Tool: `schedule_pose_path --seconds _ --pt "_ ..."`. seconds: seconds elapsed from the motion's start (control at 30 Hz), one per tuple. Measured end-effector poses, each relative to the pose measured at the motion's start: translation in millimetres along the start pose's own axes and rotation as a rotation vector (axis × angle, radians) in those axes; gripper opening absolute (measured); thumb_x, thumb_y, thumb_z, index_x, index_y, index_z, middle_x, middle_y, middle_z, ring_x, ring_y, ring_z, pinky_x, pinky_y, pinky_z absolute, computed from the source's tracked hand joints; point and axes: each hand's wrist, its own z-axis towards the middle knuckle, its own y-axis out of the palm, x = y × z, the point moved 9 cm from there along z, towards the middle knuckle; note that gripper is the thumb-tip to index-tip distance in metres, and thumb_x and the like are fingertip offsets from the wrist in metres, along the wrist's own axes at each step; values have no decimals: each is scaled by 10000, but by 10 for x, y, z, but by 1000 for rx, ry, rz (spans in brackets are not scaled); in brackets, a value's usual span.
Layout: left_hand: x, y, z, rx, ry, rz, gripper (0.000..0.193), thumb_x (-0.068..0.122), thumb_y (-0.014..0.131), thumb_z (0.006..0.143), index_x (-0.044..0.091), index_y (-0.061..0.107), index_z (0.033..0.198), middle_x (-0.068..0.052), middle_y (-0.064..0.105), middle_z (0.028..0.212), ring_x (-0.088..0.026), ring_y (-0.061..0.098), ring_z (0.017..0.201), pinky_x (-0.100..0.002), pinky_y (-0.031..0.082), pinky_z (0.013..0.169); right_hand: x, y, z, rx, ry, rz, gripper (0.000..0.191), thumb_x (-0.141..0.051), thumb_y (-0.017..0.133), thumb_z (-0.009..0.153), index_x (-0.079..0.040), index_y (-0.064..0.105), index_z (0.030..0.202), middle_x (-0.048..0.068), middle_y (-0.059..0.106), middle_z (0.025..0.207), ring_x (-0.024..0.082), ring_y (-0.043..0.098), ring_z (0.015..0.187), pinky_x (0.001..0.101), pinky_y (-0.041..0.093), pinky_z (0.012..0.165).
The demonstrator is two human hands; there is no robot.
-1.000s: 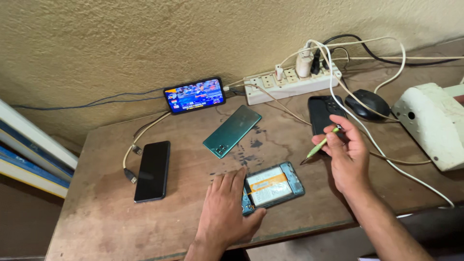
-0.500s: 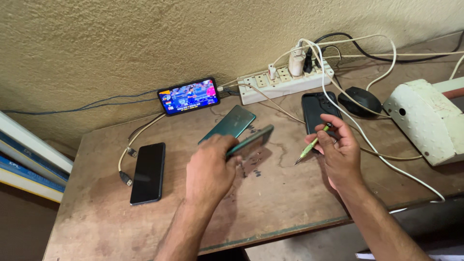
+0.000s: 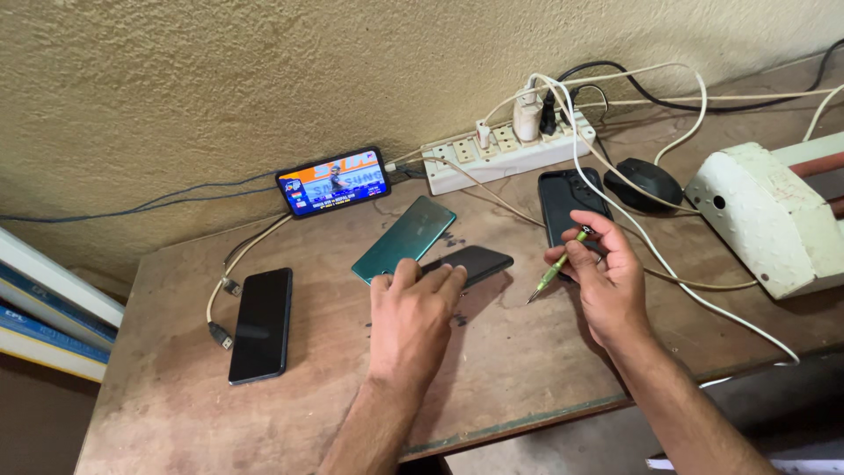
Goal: The person pries open the back cover of a smartphone and works on its internal components, using a small green pry tool to lift and adjust the battery and internal parts while holding the phone steady with the other hand. The phone's back cover and another phone rest on the wooden workbench beside them.
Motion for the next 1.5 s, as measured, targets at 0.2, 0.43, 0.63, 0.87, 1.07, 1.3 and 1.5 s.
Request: schedule_pose_path --seconds 0.2,0.43,0.63,0.87,1.07,1.3,1.5 --pt "-108 -64 29 29 -55 -103 445 -27 669 719 152 777 1112 34 778 1105 -223 596 896 -412 447 736 12 -4 -14 7 6 6 369 -26 571 1028 -70 541 1394 47 587 1151 185 690 977 368 612 865" --pt "-601 -83 -304 108 -553 -566 398 25 768 769 165 788 1141 -48 786 907 -223 656 832 -367 555 752 -74 17 -9 -21 -23 32 389 -65 591 1031 -73 512 1412 54 583 1166 194 698 983 378 624 856" --pt "-712 581 -1038 -144 -1201 -1509 434 11 739 844 42 728 1277 -112 770 985 -137 694 778 -286 569 712 -155 56 -38 -35 -45 6 409 -107 589 1029 -87 488 1424 56 584 1163 173 704 860 350 641 729" --pt "-435 756 -1448 -338 -1346 -1683 440 25 707 829 -41 657 1261 -158 775 984 -178 742 752 -343 619 688 -133 242 -163 -200 18 -187 394 -99 661 983 -75 620 1374 3 603 907 54 472 605 206 372 486" --pt "-384 824 -1353 -383 -1269 -1558 378 30 744 835 -45 726 1206 -127 793 921 -140 724 695 -285 601 633 -320 621 -332 -498 -280 -818 155 -153 775 833 -94 814 972 11 713 640 102 665 550 277 501 519" --pt "-401 809 -1357 -439 -1274 -1430 348 43 741 826 -32 742 1166 -102 789 861 -131 705 644 -295 576 597 -305 806 -360 -537 -270 -950 141 -172 809 766 -64 798 854 79 776 768 224 765 667 326 584 592" --pt "-376 782 -1296 -391 -1178 -1451 346 64 743 838 -54 747 1163 -103 788 866 -113 703 657 -262 575 616 -212 842 -260 -590 -80 -1126 197 -261 795 767 -77 799 839 112 756 737 275 750 637 381 582 591"
